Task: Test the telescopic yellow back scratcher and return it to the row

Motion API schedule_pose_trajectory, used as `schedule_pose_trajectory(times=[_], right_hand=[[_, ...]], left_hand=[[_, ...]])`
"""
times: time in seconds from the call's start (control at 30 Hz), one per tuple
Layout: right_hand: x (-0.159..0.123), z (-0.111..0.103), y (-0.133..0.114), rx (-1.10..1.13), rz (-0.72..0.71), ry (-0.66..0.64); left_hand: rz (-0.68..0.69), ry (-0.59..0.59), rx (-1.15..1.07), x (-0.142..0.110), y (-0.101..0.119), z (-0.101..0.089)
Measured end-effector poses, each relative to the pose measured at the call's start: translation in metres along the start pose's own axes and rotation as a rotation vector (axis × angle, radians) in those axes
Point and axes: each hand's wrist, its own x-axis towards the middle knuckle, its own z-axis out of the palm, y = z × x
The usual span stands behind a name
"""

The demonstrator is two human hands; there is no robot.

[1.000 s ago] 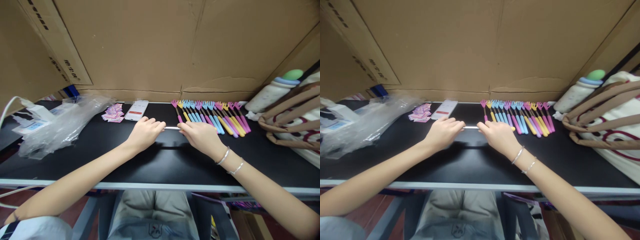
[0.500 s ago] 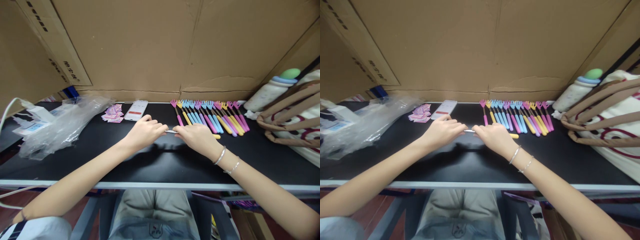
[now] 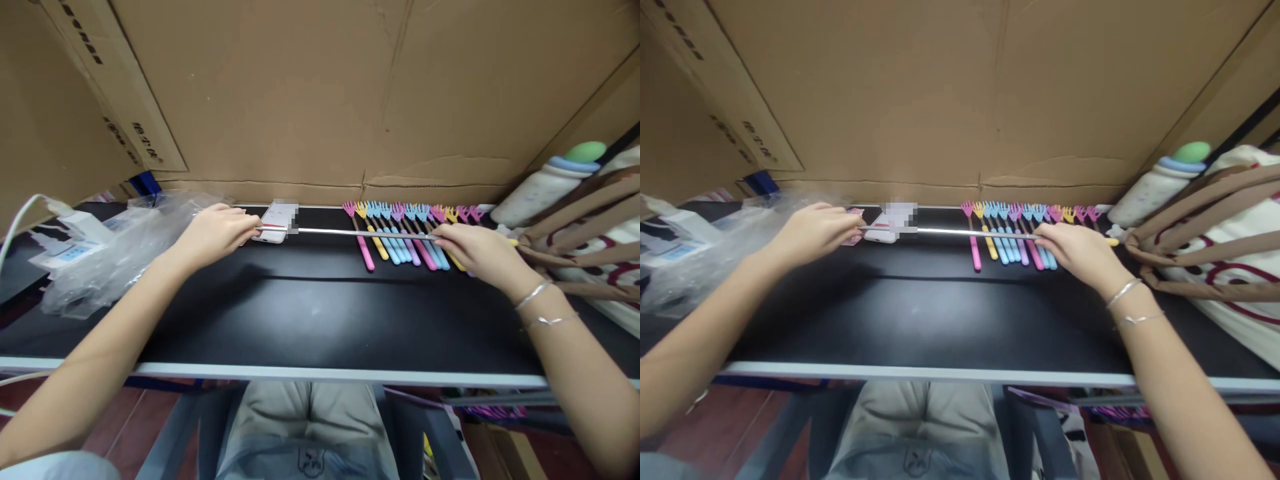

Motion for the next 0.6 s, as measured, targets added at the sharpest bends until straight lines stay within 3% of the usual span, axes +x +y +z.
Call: schedule_pose_trajectory(times=[0.13, 0.3, 0.5, 0.6], right_hand=[[-0.001, 0.007, 0.001, 0.255, 0.039, -0.151], [-0.005, -0.001, 0.0, 0.382, 0.158, -0.285], [-0.012, -0.01, 0.006, 0.438, 0.299, -0.296], [-0.011, -0.012, 0.004, 0.433, 0.29, -0.263]], left_hand=[[0.014, -0.109, -0.167, -0.005, 0.001, 0.011], [0.006, -0.24, -0.336, -0.005, 0.003, 0.008], [-0.123, -0.19, -0.359, -0.011, -0.005, 0.003], [-0.139, -0.144, -0.354, -0.012, -0.006, 0.002]])
